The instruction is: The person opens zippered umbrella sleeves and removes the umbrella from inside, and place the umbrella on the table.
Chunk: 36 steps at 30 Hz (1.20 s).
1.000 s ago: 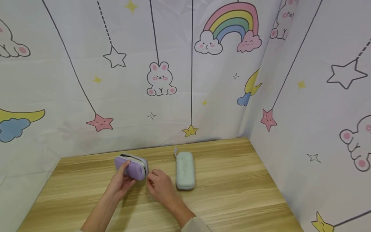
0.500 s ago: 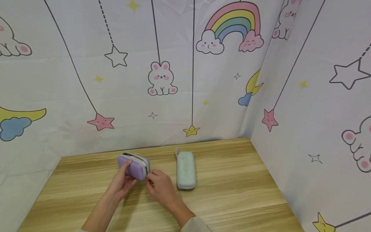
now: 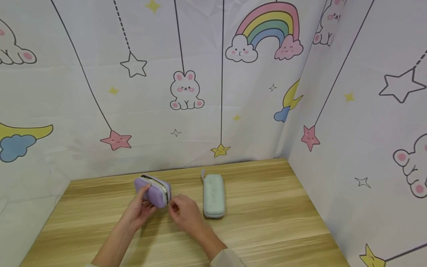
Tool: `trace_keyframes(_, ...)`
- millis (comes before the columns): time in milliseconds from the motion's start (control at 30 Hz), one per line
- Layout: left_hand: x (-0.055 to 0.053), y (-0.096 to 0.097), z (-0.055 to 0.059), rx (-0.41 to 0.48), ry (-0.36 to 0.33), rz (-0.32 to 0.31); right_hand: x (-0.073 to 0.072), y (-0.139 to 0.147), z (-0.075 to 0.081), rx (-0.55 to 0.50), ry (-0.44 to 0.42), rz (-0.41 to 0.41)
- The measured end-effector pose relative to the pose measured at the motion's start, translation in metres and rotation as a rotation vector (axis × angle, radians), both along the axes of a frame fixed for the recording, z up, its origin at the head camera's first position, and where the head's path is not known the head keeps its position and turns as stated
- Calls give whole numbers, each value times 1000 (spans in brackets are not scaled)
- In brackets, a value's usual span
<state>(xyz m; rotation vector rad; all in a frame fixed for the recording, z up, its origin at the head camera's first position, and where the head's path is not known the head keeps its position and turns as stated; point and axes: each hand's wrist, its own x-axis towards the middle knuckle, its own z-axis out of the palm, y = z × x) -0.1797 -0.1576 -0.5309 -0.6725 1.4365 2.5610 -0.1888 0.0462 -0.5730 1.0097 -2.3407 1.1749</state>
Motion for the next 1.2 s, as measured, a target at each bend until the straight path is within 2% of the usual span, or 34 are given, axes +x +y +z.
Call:
trace_keyframes(300,1,-5,-1,22,3,-15,-9,12,11,-66,-57,20)
trace_keyframes(600,3,-4,0,-7,13,-61,-12,14,41,-97,-111,-77)
trace_keyframes(767,3,-4,-1,-51,27,-100,-15,13,52,-89,-122,-78)
trace_keyframes(1000,6,-4,-1,-179,38,-188,-19,8,53,-83,-176,-22)
trace_keyframes(1200,6,-5,2,-237,48,-220,-18,3,49,-91,-271,34)
